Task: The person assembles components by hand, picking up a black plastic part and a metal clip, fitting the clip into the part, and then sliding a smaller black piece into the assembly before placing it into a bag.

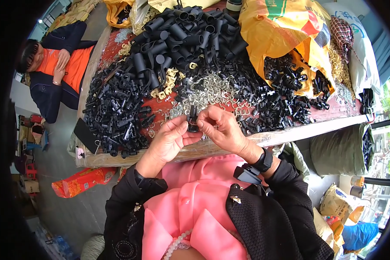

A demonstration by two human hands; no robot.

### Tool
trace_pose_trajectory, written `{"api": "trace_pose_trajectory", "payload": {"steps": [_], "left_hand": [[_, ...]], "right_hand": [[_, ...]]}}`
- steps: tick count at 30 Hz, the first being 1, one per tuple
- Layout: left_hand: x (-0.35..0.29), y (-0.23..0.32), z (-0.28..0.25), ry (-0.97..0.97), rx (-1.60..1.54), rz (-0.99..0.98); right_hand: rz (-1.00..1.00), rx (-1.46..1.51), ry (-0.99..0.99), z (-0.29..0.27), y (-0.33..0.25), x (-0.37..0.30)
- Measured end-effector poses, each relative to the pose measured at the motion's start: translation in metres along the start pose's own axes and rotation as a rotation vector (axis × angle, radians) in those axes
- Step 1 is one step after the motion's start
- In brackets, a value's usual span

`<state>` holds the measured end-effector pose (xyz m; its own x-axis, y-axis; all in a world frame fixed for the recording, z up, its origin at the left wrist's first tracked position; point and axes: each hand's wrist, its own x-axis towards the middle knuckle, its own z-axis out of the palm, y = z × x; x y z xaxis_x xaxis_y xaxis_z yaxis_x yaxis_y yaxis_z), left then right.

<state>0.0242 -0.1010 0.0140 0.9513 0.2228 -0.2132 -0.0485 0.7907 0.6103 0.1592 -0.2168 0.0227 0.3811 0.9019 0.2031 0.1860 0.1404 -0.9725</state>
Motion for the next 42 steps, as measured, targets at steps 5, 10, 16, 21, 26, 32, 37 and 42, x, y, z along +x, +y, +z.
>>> {"api": "trace_pose_trajectory", "payload": {"steps": [5, 10, 16, 21, 26, 32, 37, 42], "left_hand": [[-0.004, -0.001, -0.001, 0.029, 0.069, -0.038], [-0.003, -0.002, -0.003, 0.014, 0.07, -0.056], [-0.005, -0.003, 0.001, -0.003, 0.063, -0.055], [-0.007, -0.002, 0.002, 0.01, 0.137, -0.038], [-0.009, 0.003, -0.008, 0.042, 0.147, -0.039], [-0.012, 0.011, -0.029, 0.185, 0.062, 0.03], [-0.014, 0.015, -0.05, 0.479, -0.084, 0.169], [-0.016, 0.011, -0.056, 0.624, -0.115, 0.232]], "right_hand": [[-0.33, -0.455, -0.011, 0.001, -0.011, 0.002], [-0.41, -0.519, -0.055, -0.003, -0.015, 0.001], [-0.457, -0.67, -0.106, -0.003, -0.018, 0.001], [-0.486, -0.798, -0.139, 0.0, -0.019, 0.002], [-0.15, -0.462, -0.192, 0.003, -0.011, 0.007], [0.183, 0.201, -0.199, 0.015, 0.019, 0.037], [-0.436, -0.805, -0.343, 0.043, 0.042, 0.113], [-0.177, -1.191, -0.375, 0.07, 0.074, 0.143]]}}
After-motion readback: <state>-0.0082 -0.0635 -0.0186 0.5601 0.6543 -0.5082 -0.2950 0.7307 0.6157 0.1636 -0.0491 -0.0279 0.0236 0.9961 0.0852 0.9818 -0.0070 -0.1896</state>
